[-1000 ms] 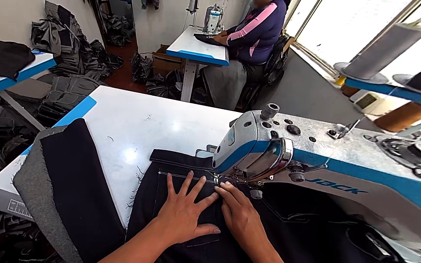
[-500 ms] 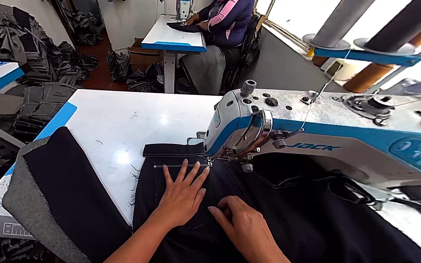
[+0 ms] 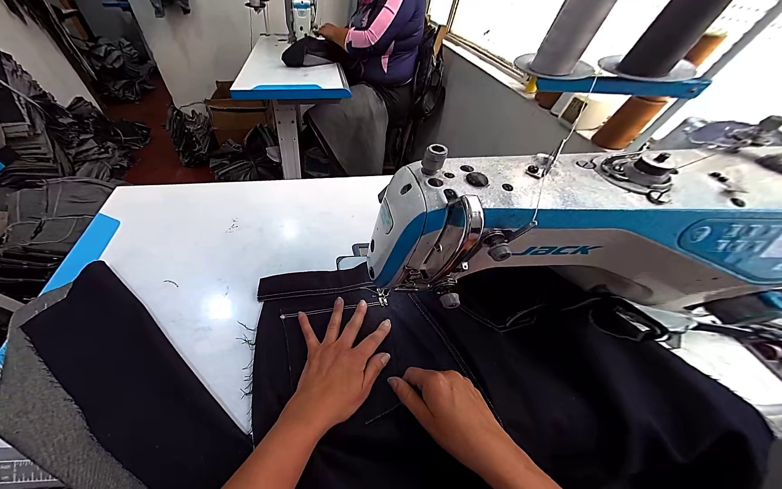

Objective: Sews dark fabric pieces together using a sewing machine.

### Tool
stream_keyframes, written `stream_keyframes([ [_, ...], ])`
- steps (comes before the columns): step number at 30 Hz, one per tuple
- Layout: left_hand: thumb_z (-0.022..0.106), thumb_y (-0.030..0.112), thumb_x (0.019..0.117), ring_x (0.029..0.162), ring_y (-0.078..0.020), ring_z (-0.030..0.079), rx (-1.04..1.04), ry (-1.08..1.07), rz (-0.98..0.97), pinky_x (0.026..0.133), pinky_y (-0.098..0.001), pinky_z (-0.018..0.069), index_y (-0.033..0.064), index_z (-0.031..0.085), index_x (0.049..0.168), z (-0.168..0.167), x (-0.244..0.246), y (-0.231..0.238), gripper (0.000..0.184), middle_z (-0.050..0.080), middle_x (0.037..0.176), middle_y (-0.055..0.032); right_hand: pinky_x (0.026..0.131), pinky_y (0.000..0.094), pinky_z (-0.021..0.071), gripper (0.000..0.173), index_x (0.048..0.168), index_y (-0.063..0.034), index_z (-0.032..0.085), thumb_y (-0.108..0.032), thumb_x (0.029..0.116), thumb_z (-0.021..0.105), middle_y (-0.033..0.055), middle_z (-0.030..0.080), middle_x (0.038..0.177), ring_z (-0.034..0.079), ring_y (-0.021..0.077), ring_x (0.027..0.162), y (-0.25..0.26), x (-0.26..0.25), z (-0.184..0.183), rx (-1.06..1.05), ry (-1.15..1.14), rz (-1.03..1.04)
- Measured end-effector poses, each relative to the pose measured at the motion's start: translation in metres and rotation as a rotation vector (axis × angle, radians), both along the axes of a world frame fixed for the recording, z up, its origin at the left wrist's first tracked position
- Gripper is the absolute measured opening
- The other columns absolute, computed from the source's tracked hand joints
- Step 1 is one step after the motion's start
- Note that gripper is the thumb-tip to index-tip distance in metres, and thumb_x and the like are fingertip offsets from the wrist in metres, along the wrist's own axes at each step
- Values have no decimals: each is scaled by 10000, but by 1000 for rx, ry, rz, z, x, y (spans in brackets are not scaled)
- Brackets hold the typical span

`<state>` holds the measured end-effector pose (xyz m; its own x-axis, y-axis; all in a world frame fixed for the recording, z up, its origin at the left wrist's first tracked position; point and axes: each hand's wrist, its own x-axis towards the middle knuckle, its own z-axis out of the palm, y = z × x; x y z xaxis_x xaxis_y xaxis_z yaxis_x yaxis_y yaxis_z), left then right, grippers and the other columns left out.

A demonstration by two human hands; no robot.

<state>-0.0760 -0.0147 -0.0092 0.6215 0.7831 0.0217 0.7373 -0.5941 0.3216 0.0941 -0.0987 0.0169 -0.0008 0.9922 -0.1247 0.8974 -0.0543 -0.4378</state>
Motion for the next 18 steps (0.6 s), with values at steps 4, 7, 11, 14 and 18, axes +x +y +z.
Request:
stream_keyframes([
  [4, 302, 547, 1073, 1587, -360, 69, 72, 17, 2, 1101, -828, -24, 413, 423, 1553, -2, 1, -2, 512, 243, 1702, -4, 587, 477, 454, 449, 755, -21, 629, -360, 1028, 517, 130, 578, 632, 631, 309, 655, 6, 2, 0, -9, -16, 48],
  [7, 317, 546, 1071, 1580, -370, 113, 115, 19, 4, 1100, -834, 10, 395, 441, 1547, -2, 2, -3, 514, 278, 1690, -10, 596, 467, 450, 445, 754, -25, 622, -360, 1029, 523, 117, 568, 632, 616, 293, 651, 9, 5, 2, -45, -4, 68],
  [11, 344, 550, 1065, 1571, -372, 165, 142, 10, 16, 1109, -828, 36, 378, 471, 1532, -3, 1, -4, 514, 330, 1668, -17, 575, 445, 431, 458, 733, -32, 612, -378, 1023, 534, 94, 542, 608, 587, 268, 615, 10, 7, -1, -25, 11, 79],
  [14, 347, 567, 1057, 1566, -397, 165, 154, 21, 10, 1095, -840, 42, 369, 470, 1531, -3, 3, -5, 529, 329, 1667, -27, 498, 454, 492, 392, 791, -33, 668, -403, 917, 689, 110, 609, 667, 645, 295, 592, 5, 8, -15, 366, -77, 90],
  [18, 312, 653, 1029, 1582, -371, 101, 77, 4, 20, 1106, -828, -2, 250, 390, 1589, 1, 0, -5, 694, 259, 1696, -39, 937, 449, 572, 411, 1121, -116, 731, -464, 987, 558, 113, 703, 1252, 669, 307, 1193, 17, 21, -36, 633, -133, 308],
])
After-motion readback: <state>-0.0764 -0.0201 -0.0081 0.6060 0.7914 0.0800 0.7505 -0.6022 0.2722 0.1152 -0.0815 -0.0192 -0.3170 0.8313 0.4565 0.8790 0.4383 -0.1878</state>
